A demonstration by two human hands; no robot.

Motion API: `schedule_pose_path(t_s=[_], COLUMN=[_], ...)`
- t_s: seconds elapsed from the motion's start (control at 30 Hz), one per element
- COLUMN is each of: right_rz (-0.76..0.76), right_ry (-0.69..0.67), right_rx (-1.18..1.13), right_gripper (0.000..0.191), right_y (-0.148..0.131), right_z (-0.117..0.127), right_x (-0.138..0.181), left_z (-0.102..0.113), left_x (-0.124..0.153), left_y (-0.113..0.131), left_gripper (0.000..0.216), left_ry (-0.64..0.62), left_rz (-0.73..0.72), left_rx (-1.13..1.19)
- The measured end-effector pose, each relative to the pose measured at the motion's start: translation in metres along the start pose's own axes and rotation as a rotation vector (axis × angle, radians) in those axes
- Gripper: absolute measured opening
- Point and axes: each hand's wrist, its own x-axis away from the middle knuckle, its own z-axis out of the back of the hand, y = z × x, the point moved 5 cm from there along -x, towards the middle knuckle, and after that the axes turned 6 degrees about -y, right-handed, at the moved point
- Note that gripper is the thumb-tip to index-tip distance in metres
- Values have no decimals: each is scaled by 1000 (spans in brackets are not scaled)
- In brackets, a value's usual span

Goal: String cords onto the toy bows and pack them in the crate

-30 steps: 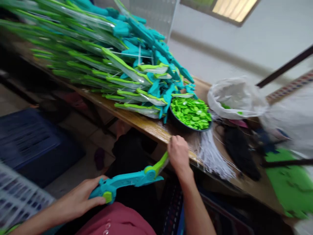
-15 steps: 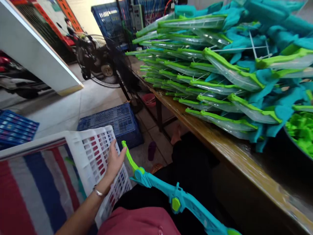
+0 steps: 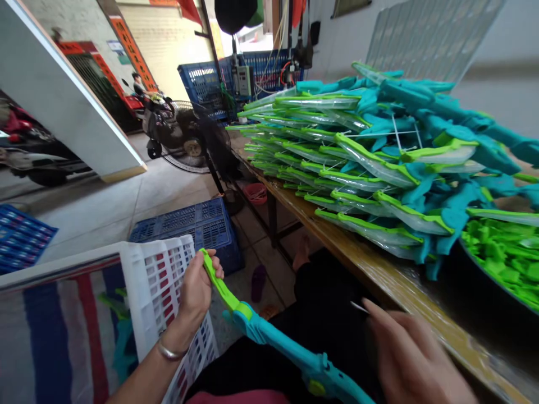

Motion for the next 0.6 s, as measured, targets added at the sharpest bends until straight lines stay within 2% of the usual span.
schedule_pose_path(t_s=[0.1, 0.2, 0.27, 0.4, 0.6], right_rz=[204, 303, 339, 410, 450], right_ry=[-50, -103, -146, -140, -112], right_rx=[-227, -490, -580, -573, -508], right_gripper=[15, 18, 21, 25, 30], right_y=[-71, -137, -169, -200, -209], right_z=[-20, -43, -55, -60, -60], right_x=[-42, -71, -81, -88, -85], left_z=[-24, -47, -58, -64, -60], left_x=[16, 34, 44, 52, 55], left_y=[22, 40, 48, 54, 55], left_gripper=[48, 41, 38, 36, 36], left_ry=[-101, -239, -320, -415, -425], left_rz=[-56, -122, -149, -103, -85], left_rx=[90, 178, 249, 381, 442])
